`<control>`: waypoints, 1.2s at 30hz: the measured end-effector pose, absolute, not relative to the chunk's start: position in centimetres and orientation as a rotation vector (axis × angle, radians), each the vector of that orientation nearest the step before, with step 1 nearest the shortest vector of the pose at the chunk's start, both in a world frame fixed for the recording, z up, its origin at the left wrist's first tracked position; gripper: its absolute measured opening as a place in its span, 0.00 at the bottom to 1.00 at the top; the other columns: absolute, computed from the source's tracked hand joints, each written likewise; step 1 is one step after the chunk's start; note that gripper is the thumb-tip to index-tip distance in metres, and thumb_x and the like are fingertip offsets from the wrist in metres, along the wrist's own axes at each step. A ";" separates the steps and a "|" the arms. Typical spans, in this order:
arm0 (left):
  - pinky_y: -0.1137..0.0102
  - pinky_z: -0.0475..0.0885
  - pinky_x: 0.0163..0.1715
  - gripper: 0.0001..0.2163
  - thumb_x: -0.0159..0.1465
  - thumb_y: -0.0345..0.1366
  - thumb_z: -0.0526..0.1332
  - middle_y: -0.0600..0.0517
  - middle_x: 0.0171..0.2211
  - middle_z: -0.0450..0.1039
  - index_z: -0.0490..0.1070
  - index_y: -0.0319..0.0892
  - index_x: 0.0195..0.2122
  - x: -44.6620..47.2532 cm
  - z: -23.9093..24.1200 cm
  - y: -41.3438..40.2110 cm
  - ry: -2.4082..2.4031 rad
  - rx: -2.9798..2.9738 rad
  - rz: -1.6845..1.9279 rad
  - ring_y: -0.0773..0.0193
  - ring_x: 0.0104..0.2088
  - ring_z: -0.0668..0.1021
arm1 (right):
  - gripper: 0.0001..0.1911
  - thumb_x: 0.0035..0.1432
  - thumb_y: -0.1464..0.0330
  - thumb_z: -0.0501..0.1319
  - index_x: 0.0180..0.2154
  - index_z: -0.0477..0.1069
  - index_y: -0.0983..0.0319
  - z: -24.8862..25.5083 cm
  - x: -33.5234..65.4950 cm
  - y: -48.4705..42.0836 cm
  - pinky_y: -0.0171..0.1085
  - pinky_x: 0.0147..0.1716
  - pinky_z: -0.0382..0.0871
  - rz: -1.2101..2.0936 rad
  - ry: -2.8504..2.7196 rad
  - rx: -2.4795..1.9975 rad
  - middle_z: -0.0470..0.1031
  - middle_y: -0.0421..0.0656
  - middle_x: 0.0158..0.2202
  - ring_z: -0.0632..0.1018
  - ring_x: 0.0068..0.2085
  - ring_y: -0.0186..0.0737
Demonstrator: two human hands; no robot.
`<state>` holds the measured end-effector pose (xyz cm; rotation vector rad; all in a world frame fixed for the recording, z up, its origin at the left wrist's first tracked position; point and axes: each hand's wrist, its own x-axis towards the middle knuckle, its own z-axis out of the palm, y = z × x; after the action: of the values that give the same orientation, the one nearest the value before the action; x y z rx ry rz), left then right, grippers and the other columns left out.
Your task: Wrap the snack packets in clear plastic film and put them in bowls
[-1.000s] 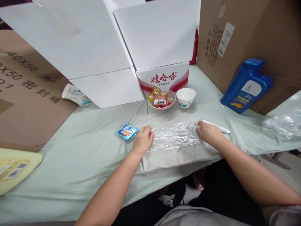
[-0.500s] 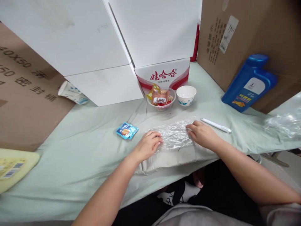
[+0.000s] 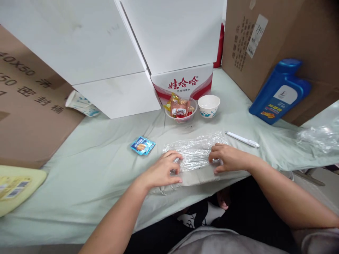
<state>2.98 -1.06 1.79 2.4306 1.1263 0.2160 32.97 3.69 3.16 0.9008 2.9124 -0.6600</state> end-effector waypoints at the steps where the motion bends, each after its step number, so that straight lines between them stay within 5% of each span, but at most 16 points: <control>1: 0.57 0.64 0.58 0.10 0.51 0.39 0.72 0.50 0.55 0.69 0.72 0.45 0.24 2.8 1.8 -1.2 1.138 2.428 0.189 0.49 0.61 0.64 | 0.15 0.52 0.60 0.69 0.40 0.76 0.61 3.2 33.2 3.9 0.42 0.45 0.64 -0.654 2.886 0.917 0.72 0.45 0.38 0.71 0.44 0.46; 6: 0.57 0.65 0.58 0.18 0.50 0.35 0.73 0.48 0.51 0.71 0.71 0.46 0.41 2.0 1.4 -1.6 1.184 2.419 0.253 0.52 0.58 0.67 | 0.11 0.52 0.66 0.68 0.38 0.74 0.62 3.0 35.0 4.7 0.41 0.45 0.64 -0.625 2.868 1.017 0.72 0.45 0.38 0.70 0.45 0.46; 8: 0.60 0.66 0.56 0.12 0.54 0.29 0.68 0.49 0.48 0.71 0.71 0.46 0.38 1.9 1.4 -1.6 1.164 2.431 0.254 0.54 0.57 0.68 | 0.04 0.55 0.72 0.63 0.35 0.74 0.62 2.9 35.6 4.8 0.40 0.45 0.63 -0.625 2.892 1.010 0.72 0.44 0.36 0.71 0.43 0.44; 12: 0.63 0.65 0.56 0.10 0.55 0.21 0.56 0.51 0.46 0.73 0.67 0.44 0.29 1.5 1.9 -1.8 1.117 2.441 0.282 0.57 0.57 0.69 | 0.08 0.52 0.78 0.57 0.31 0.72 0.61 2.7 36.5 4.9 0.41 0.45 0.63 -0.602 3.030 0.992 0.72 0.45 0.35 0.71 0.42 0.44; 19: 0.69 0.71 0.34 0.02 0.60 0.34 0.55 0.53 0.31 0.74 0.64 0.44 0.31 -0.4 1.5 -0.4 1.477 2.005 0.556 0.63 0.33 0.77 | 0.06 0.60 0.70 0.53 0.39 0.67 0.60 2.0 36.6 5.4 0.36 0.33 0.64 -0.957 2.888 1.459 0.75 0.41 0.32 0.74 0.32 0.38; 25: 0.70 0.69 0.30 0.05 0.61 0.40 0.55 0.57 0.23 0.71 0.62 0.45 0.34 -0.5 -1.0 1.2 1.750 1.763 0.708 0.63 0.25 0.77 | 0.08 0.64 0.69 0.51 0.42 0.67 0.61 1.0 34.1 5.7 0.36 0.34 0.62 -0.596 2.734 1.894 0.77 0.44 0.33 0.76 0.34 0.41; 32: 0.68 0.68 0.33 0.04 0.64 0.35 0.56 0.50 0.31 0.76 0.67 0.43 0.37 1.9 -1.5 1.4 2.175 2.028 0.502 0.58 0.33 0.79 | 0.13 0.68 0.65 0.49 0.43 0.69 0.64 -0.2 32.6 5.3 0.38 0.32 0.61 -0.089 2.488 1.923 0.78 0.50 0.39 0.78 0.37 0.47; 36: 0.65 0.70 0.36 0.07 0.62 0.33 0.59 0.46 0.36 0.76 0.70 0.41 0.42 2.0 -1.4 1.2 2.321 2.177 0.499 0.54 0.38 0.78 | 0.14 0.64 0.62 0.55 0.44 0.71 0.66 0.1 33.5 5.5 0.42 0.44 0.64 0.021 2.572 1.902 0.75 0.54 0.43 0.75 0.46 0.52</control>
<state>2.03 1.21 -1.39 2.1772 2.3208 0.4989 33.53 5.50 0.07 1.9018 2.5722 0.0211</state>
